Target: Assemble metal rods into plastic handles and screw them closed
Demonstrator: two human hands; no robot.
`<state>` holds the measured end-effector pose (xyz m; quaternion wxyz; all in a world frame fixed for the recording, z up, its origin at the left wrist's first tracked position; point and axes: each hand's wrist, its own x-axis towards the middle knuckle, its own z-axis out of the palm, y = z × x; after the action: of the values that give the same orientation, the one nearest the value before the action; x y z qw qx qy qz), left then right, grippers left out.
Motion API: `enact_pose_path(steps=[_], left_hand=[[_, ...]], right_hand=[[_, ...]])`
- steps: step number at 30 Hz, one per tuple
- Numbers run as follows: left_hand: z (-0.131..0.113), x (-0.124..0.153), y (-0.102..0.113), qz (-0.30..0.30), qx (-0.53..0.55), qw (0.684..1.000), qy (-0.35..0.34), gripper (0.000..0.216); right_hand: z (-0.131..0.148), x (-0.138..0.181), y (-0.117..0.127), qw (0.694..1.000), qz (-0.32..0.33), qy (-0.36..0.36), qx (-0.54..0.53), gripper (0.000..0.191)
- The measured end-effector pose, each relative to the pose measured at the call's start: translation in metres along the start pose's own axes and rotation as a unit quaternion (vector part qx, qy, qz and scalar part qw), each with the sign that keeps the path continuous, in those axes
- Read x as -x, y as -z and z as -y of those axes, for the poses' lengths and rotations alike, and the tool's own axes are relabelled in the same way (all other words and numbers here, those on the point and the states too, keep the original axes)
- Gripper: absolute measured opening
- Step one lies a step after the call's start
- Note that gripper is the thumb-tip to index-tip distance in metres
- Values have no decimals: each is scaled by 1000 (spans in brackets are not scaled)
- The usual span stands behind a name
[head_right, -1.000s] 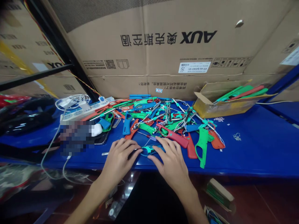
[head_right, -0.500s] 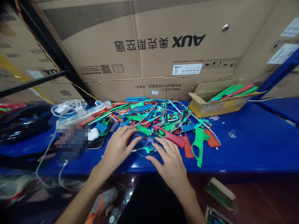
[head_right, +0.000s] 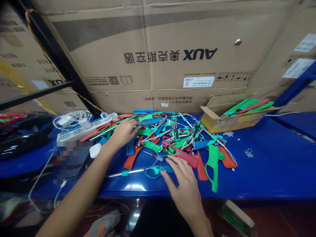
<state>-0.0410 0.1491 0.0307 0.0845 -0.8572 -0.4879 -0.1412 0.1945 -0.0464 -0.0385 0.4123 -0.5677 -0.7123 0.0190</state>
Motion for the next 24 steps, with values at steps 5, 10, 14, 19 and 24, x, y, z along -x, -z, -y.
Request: enact_pose_path(steps=[5, 10, 14, 19, 24], left_hand=[[-16, -4, -15, 39, -10, 998, -45, 29], [-28, -18, -20, 47, -40, 998, -10, 31], [-23, -27, -22, 36, -62, 997, 7, 28], [-16, -29, -27, 14, -75, 997, 24, 24], [-16, -28, -29, 4, -66, 998, 25, 22]], right_hand=[[0, -2, 4, 1000, -1, 11, -22, 28], [0, -2, 3, 1000, 6, 3, -26, 27], [0, -1, 4, 999, -11, 2, -34, 25], [-6, -2, 28, 998, -53, 44, -8, 23], [-56, -30, 85, 973, -177, 40, 142, 18]])
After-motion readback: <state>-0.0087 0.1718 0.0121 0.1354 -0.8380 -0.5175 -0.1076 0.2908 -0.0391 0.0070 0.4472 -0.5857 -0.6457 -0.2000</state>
